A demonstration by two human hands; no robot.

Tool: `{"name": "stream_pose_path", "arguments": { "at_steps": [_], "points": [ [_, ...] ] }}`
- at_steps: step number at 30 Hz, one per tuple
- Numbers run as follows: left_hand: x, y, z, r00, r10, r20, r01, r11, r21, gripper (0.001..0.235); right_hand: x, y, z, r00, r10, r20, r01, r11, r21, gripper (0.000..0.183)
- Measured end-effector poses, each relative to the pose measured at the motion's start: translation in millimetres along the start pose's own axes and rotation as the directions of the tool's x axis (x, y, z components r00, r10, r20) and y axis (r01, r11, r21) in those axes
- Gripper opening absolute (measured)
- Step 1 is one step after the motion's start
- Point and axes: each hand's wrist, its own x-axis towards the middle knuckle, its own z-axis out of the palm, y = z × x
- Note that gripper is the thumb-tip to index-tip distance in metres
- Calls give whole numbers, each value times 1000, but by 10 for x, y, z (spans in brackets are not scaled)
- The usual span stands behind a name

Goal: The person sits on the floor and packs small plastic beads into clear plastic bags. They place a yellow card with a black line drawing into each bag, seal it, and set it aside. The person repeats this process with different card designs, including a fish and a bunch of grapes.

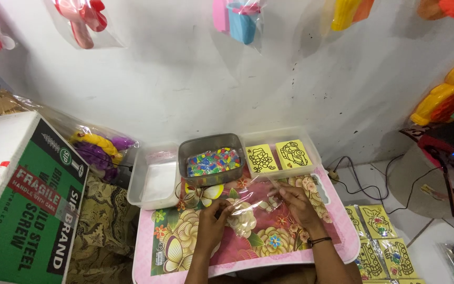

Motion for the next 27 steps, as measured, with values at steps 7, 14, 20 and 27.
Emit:
{"name": "stream_pose_path", "arguments": {
  "at_steps": [7,14,20,27],
  "points": [
    [28,-69,-7,999,36,-13,-35,997,64,9,-2,-76,69,999,-40,-11,40,999,-28,30],
    [27,-106,0,1000,20,2,-20,999,32,9,10,-95,99,1000,-7,0,7,997,-72,22],
    [24,-91,21,1000,29,1,-29,999,32,9,-3,-25,39,997,-69,-30,62,981,-185,18],
    [4,-21,19,999,44,-2,-44,999,31,12,-12,36,12,998,-59,-32,56,994,-92,14]
  ]
}}
